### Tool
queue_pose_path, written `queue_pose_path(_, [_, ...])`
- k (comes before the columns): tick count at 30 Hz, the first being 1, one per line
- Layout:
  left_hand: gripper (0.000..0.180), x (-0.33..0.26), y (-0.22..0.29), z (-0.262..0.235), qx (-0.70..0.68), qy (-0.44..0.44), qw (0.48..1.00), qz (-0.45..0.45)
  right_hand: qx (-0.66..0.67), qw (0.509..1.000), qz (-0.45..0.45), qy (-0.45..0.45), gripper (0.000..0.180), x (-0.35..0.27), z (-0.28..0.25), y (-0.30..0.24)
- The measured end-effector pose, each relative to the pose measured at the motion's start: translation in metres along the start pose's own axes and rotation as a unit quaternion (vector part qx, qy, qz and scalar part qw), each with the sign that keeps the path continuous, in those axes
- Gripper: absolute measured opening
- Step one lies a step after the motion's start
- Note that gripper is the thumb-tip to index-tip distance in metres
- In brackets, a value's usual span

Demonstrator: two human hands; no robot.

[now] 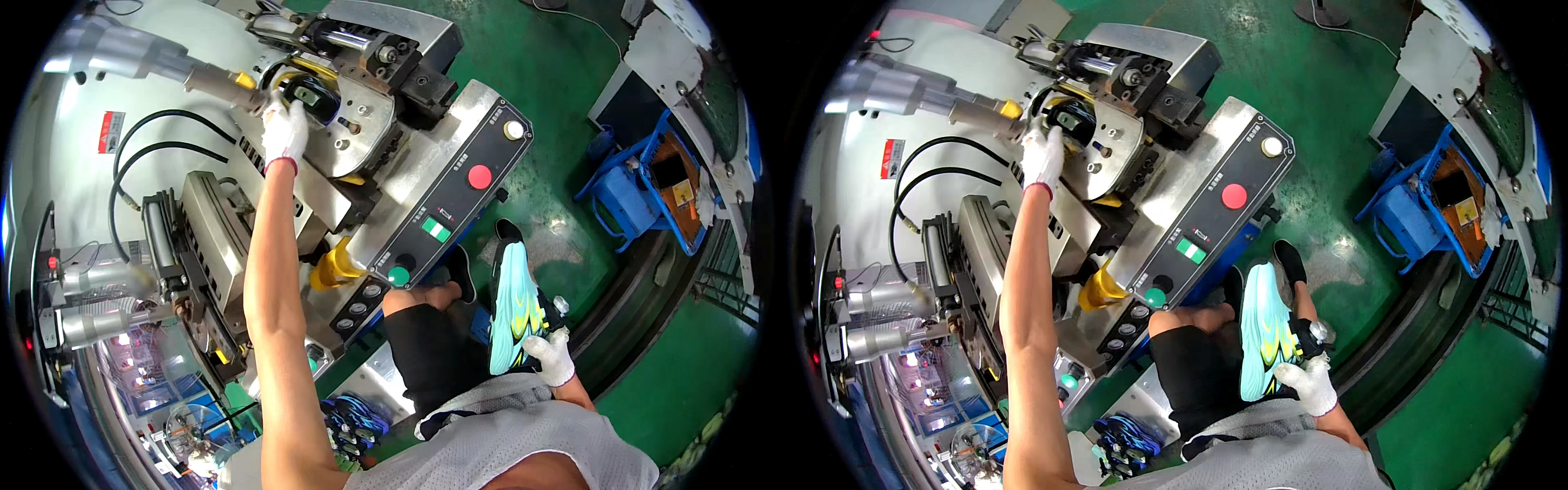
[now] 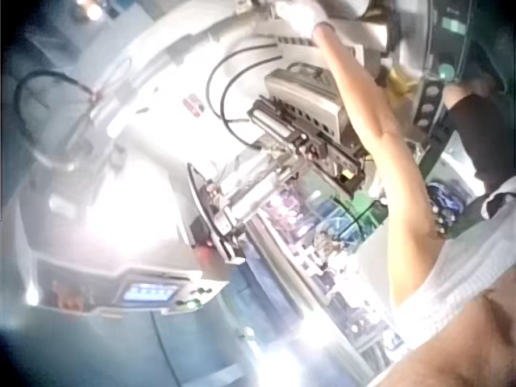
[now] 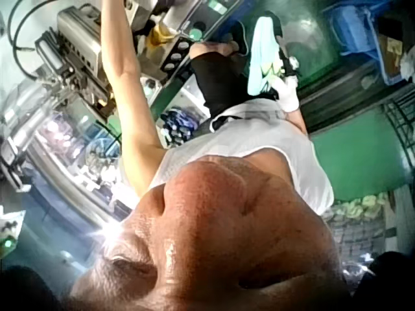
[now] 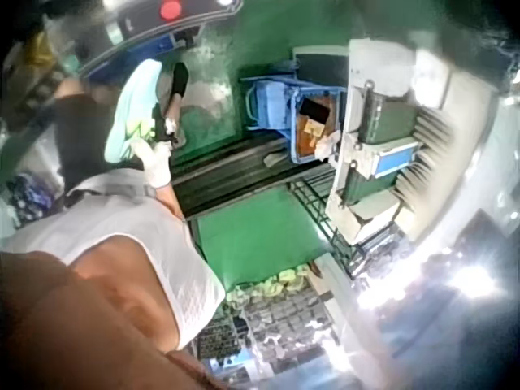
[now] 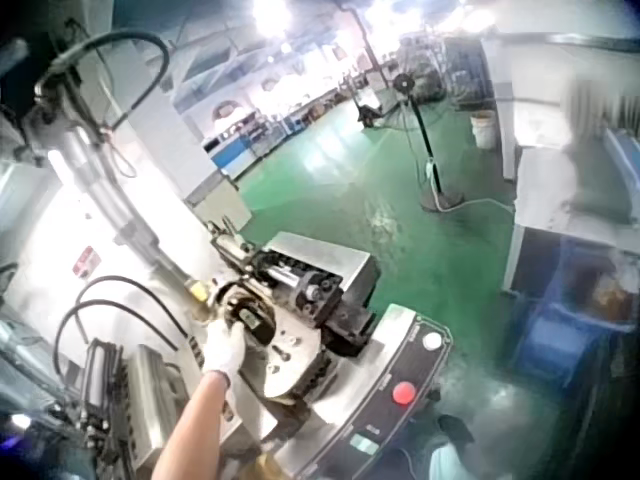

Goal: The person repeatedly picks up sneakers from a table, places them into a machine, presses a button, and removes them. This cycle is performed multiple times on different pairs of shoes in a factory setting.

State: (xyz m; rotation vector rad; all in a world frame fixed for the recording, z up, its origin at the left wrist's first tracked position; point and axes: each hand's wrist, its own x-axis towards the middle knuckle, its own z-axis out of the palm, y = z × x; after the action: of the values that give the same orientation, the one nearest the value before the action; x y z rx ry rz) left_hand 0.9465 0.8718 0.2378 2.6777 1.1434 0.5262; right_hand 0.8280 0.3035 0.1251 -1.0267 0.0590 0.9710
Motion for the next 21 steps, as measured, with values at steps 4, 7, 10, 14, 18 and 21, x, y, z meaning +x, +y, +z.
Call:
queue_pose_path(4, [0.062, 0.041, -0.001, 0.028, -0.107, 0.028, 0.994, -0.005, -0.018, 0.999, 0.021, 0.044, 0.044, 0.015, -0.017, -0.001])
queue_pose_path(7, [0.042, 0.062, -0.007, 0.043, -0.164, 0.08, 0.983, 0.009, -0.036, 0.996, -0.028, 0.074, 0.039, 0.026, -0.007, -0.001])
queue_pose_path(10, [0.031, 0.068, -0.02, 0.053, -0.161, 0.104, 0.979, 0.07, -0.11, 0.993, -0.017, 0.044, 0.056, 0.018, -0.019, 0.014])
queue_pose_path(14, [0.021, 0.05, -0.013, 0.029, -0.266, 0.229, 0.936, 0.036, 0.073, 0.995, 0.003, 0.062, 0.074, 0.019, 0.004, 0.007])
queue_pose_path(18, [0.019, -0.006, 0.015, -0.049, -0.335, 0.29, 0.891, 0.097, 0.062, 0.994, -0.056, 0.072, 0.07, 0.035, 0.025, -0.004])
queue_pose_path(21, [0.022, -0.093, 0.022, -0.103, -0.387, 0.299, 0.853, 0.182, 0.018, 0.993, -0.104, 0.05, 0.065, 0.067, 0.031, -0.018])
